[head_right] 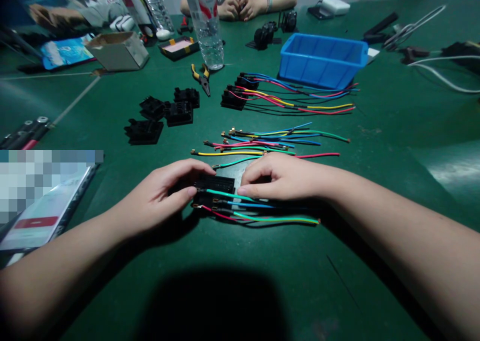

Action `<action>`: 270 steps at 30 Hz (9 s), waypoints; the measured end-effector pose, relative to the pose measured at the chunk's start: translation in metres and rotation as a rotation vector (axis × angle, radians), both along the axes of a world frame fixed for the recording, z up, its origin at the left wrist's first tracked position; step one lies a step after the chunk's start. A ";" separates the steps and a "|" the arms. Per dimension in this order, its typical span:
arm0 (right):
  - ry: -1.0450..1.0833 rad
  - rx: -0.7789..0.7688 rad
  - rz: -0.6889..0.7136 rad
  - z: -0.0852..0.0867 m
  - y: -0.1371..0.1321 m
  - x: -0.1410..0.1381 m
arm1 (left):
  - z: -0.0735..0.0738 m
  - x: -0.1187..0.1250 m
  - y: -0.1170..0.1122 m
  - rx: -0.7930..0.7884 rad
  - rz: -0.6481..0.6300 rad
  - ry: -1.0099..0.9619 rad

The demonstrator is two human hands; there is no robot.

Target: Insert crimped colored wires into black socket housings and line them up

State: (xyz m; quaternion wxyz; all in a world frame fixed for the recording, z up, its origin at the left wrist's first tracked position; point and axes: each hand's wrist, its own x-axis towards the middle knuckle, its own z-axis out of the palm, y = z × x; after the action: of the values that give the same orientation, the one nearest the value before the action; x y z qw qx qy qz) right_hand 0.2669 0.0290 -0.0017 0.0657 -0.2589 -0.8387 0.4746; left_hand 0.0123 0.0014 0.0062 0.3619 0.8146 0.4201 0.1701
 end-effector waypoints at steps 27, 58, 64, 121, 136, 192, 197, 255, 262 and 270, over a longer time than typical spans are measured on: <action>-0.052 -0.029 -0.001 -0.003 0.001 0.002 | -0.008 0.008 0.003 0.078 -0.015 0.095; -0.102 0.048 -0.008 0.002 -0.003 0.000 | -0.016 0.008 0.009 0.084 -0.008 0.089; -0.191 0.009 -0.049 0.008 -0.007 -0.002 | -0.016 0.005 0.007 0.096 0.026 0.063; -0.238 0.124 -0.074 0.009 -0.015 -0.012 | -0.013 -0.003 0.011 0.197 -0.245 0.147; -0.203 0.236 -0.142 0.008 -0.016 -0.013 | -0.004 -0.001 0.006 0.324 -0.059 0.104; -0.367 0.987 -0.266 -0.010 -0.020 -0.011 | -0.002 0.004 0.007 -0.962 0.370 -0.939; -0.398 1.030 -0.291 -0.009 -0.018 -0.011 | -0.002 0.002 0.008 -0.967 0.427 -1.020; -0.501 0.922 -0.233 -0.012 -0.021 -0.013 | -0.009 0.001 0.007 -0.605 0.342 -0.680; -0.460 0.930 -0.229 -0.011 -0.021 -0.012 | -0.010 -0.003 0.009 -0.677 0.255 -0.747; -0.402 0.927 -0.251 -0.009 -0.022 -0.012 | -0.008 -0.002 0.006 -0.688 0.251 -0.828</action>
State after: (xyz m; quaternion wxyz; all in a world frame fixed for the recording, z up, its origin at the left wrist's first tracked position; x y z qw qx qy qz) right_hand 0.2545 0.0065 -0.0103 0.0676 -0.3873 -0.9193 -0.0174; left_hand 0.0102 0.0074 -0.0015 0.7191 0.4581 0.3678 0.3712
